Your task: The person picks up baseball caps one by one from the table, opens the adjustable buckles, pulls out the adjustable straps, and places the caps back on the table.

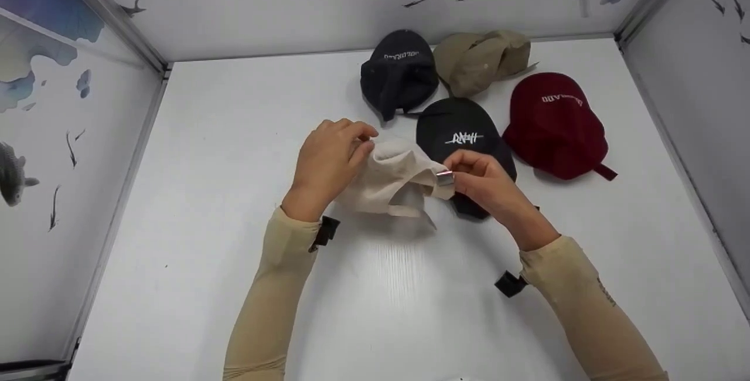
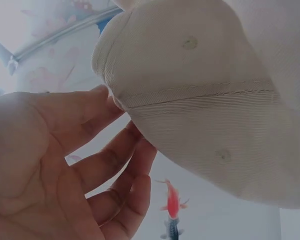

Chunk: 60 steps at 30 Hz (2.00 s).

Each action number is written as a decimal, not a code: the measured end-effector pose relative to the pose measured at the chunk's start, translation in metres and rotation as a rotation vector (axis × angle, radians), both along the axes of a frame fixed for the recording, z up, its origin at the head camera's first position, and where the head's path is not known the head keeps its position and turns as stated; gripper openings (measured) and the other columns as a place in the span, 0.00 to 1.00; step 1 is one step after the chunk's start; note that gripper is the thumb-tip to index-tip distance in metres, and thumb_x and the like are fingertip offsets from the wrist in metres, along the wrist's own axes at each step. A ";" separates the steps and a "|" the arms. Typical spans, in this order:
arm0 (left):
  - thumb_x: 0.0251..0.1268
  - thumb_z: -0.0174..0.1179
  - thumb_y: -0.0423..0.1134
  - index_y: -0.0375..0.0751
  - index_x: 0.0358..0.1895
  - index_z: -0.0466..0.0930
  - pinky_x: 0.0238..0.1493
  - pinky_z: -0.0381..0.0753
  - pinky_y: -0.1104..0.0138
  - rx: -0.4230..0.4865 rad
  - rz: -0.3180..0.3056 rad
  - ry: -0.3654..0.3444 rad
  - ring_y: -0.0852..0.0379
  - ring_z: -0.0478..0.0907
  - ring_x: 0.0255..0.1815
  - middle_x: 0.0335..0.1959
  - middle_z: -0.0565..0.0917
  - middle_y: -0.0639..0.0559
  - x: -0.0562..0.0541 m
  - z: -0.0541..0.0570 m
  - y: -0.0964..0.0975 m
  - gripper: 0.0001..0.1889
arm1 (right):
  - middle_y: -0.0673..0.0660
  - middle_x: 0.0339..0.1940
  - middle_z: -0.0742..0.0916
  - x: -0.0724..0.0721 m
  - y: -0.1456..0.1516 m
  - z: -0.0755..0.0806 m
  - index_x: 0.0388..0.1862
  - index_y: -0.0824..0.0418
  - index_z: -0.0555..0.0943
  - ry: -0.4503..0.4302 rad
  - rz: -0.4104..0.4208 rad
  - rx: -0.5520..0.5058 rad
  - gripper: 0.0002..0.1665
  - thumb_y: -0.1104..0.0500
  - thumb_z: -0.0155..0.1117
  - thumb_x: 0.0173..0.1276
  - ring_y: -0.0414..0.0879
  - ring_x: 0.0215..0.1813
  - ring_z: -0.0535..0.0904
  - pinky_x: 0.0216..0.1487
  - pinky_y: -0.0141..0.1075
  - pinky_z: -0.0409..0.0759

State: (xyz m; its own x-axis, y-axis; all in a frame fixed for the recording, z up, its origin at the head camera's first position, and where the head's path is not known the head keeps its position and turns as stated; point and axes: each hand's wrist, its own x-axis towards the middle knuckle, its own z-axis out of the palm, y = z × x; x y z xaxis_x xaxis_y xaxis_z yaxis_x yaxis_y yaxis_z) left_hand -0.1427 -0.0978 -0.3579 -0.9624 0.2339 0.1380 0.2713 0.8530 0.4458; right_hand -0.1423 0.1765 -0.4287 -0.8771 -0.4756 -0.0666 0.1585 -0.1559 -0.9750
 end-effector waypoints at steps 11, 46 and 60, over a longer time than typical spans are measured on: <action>0.67 0.64 0.42 0.46 0.42 0.85 0.49 0.79 0.60 0.064 -0.048 -0.016 0.52 0.82 0.43 0.42 0.86 0.51 0.006 -0.002 -0.004 0.06 | 0.47 0.35 0.85 0.000 -0.003 -0.002 0.37 0.57 0.80 -0.007 -0.002 -0.008 0.11 0.72 0.56 0.68 0.37 0.38 0.79 0.41 0.29 0.80; 0.67 0.64 0.42 0.43 0.42 0.87 0.51 0.80 0.56 0.056 0.156 0.104 0.47 0.82 0.44 0.43 0.85 0.45 0.004 -0.013 -0.034 0.08 | 0.55 0.44 0.87 -0.001 -0.007 -0.010 0.46 0.66 0.80 0.120 -0.021 0.154 0.09 0.69 0.64 0.68 0.38 0.45 0.83 0.51 0.29 0.82; 0.71 0.61 0.40 0.42 0.43 0.86 0.55 0.79 0.54 0.009 0.249 0.075 0.45 0.80 0.50 0.47 0.83 0.44 -0.020 -0.022 -0.060 0.08 | 0.53 0.44 0.86 -0.002 0.001 -0.009 0.46 0.64 0.80 0.082 -0.036 0.153 0.07 0.68 0.62 0.70 0.39 0.44 0.83 0.52 0.29 0.82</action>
